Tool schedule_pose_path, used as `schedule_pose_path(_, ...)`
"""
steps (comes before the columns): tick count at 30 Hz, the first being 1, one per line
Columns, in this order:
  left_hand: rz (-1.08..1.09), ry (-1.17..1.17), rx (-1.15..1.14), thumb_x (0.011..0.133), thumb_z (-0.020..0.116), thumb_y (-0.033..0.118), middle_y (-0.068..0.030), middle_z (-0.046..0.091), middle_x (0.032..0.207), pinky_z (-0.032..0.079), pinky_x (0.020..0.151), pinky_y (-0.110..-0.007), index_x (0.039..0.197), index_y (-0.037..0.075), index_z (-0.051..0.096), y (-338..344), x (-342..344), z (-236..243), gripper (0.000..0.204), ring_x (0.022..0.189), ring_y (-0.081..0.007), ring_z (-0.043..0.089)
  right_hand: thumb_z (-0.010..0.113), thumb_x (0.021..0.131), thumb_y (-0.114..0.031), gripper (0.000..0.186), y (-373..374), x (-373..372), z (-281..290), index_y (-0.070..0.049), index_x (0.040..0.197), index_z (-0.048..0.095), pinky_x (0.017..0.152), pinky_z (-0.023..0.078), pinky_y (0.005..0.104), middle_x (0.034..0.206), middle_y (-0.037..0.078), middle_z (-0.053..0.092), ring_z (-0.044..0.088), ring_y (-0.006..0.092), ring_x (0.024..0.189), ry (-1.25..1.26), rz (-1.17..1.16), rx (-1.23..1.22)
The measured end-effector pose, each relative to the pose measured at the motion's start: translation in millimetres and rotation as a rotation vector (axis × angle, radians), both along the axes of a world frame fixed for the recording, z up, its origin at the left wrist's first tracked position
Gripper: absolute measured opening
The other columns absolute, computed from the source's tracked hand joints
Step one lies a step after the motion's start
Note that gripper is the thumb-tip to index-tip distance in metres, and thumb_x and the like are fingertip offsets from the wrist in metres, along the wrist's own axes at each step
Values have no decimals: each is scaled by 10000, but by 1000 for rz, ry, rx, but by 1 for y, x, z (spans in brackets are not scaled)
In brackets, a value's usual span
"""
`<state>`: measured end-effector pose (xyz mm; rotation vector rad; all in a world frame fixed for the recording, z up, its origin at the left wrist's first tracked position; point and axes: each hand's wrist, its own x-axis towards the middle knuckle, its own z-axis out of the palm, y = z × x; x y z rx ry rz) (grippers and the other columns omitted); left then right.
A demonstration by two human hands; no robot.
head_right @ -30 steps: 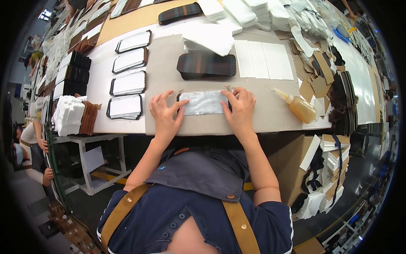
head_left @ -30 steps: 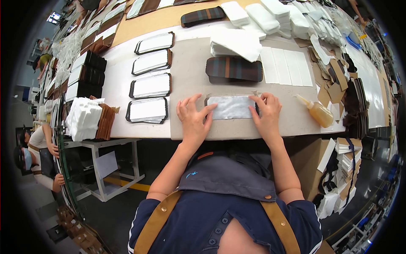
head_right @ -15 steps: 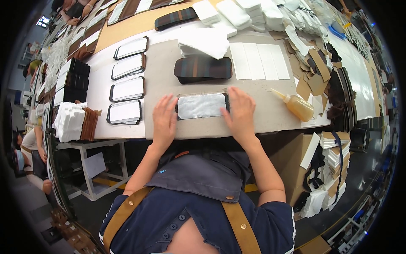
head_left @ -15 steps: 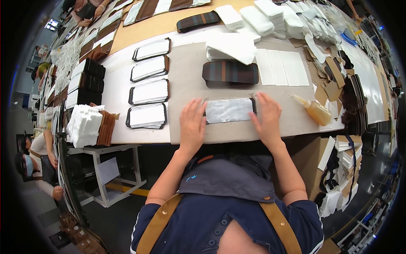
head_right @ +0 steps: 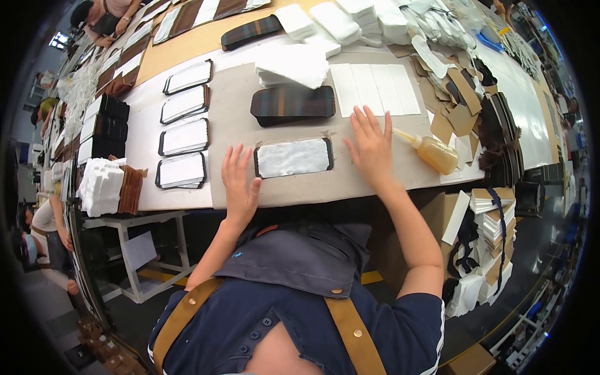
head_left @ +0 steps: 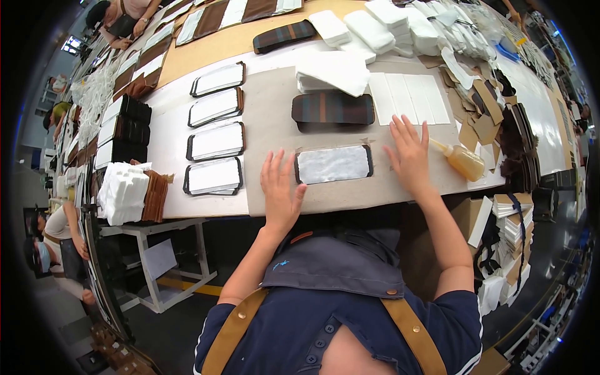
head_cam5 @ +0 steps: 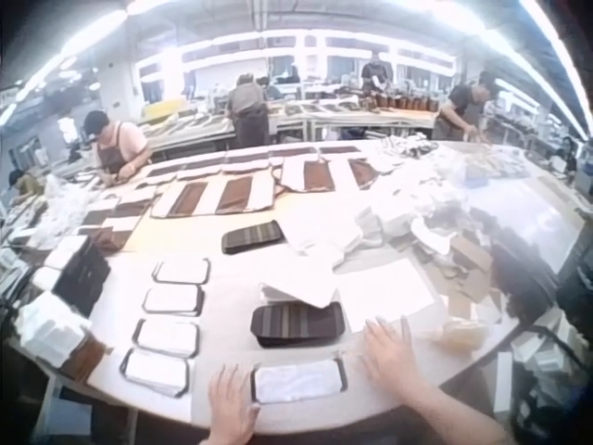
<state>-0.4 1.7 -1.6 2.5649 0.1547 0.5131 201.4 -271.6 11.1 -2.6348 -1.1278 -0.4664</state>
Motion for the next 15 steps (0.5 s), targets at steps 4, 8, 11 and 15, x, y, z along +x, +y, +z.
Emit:
schedule_pose_path(4, 88, -154, -187, 1101, 519, 427, -189, 417, 1601, 229, 1245, -557, 1513, 39, 509, -1, 1, -2, 565, 1544, -412, 274, 730, 900, -138, 376, 16, 45, 15, 11, 1244, 695, 1308, 151, 574, 1342, 102, 688, 514, 255, 1418, -166, 81, -42)
schedule_pose_path(8, 54, -171, -192, 1098, 534, 390, -185, 438, 1585, 252, 1240, -546, 1482, 38, 537, 1, 2, -1, 520, 1536, -409, 295, 764, 835, -74, 216, 10, 73, 10, -18, 1042, 735, 1312, 174, 559, 1083, 43, 741, 638, 209, 1214, -253, 273, -170)
schedule_pose_path(11, 59, -171, -179, 1099, 538, 360, -181, 458, 1571, 266, 1235, -538, 1463, 35, 545, 2, 0, -3, 489, 1526, -409, 316, 736, 861, -60, 132, 11, 73, 19, -22, 987, 735, 1301, 213, 533, 963, 28, 737, 689, 203, 1072, -224, 291, -9)
schedule_pose_path(15, 99, -193, -231, 1102, 527, 335, -175, 493, 1538, 270, 1232, -520, 1451, 28, 549, 0, 0, 2, 465, 1508, -392, 345, 676, 980, -64, 99, 9, 60, 24, -12, 1045, 730, 1198, 366, 394, 978, 25, 737, 687, 167, 986, -34, -75, 647)
